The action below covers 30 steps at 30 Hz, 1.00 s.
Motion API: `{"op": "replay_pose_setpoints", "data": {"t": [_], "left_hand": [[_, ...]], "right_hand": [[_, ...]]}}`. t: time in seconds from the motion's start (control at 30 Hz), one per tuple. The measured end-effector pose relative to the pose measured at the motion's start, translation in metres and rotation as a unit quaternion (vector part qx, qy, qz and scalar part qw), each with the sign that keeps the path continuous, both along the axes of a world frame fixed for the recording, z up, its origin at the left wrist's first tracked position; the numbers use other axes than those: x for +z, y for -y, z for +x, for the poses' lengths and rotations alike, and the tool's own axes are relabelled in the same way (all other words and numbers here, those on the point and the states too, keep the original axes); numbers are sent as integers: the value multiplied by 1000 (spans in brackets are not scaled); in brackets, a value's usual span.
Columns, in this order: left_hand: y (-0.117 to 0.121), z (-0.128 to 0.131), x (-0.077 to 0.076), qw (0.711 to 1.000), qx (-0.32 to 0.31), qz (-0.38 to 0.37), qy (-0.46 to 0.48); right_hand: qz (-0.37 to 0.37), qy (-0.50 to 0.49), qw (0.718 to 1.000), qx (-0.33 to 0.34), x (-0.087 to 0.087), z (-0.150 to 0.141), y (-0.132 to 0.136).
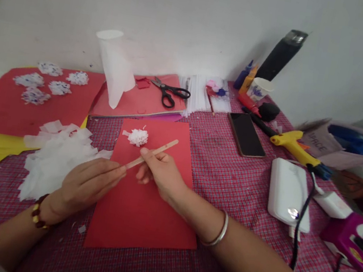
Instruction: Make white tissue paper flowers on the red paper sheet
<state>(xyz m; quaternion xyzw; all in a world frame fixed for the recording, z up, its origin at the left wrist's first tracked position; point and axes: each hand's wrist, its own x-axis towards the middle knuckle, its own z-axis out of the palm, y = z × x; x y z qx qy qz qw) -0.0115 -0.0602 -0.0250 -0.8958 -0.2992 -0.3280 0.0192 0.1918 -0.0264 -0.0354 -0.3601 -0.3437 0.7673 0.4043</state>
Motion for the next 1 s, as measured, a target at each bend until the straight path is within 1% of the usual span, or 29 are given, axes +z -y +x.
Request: {"op": "replay_pose_setpoints", "data": {"t": [0.07,0.17,0.23,0.3,0.37,0.4,0.5,0.57,0.63,0.7,0.8,1.0], "left_hand": [[0,5,3,998,40,-28,34],[-3,14,6,980,98,-133,109],[-6,17,3,964,112,-200,136],[-9,17,-2,956,120,-234,134],[-11,16,-8,959,128,-229,103],[-12,16,-11,964,130,-217,80],[-14,16,-16,980,119,-161,16],[-13,16,-17,987,99,-122,-13],[-11,17,-17,992,75,-90,-39],[-9,18,-18,994,61,-74,-57],[-7,18,-17,993,64,-77,-64],[-4,20,-13,989,72,-103,-83]], "right_hand": [[11,-8,1000,0,0,2,-2],[48,-28,998,6,0,7,-7],[96,-8,995,20,-1,10,-11],[162,43,985,26,-1,14,-14],[238,113,964,16,-2,16,-14],[278,152,949,10,-3,17,-14],[381,257,888,2,-6,17,-15],[425,302,853,2,-9,16,-16],[449,326,832,-3,-12,15,-18],[461,340,820,-7,-14,14,-19],[472,354,807,-11,-15,12,-20],[483,364,796,-21,-17,12,-20]]}}
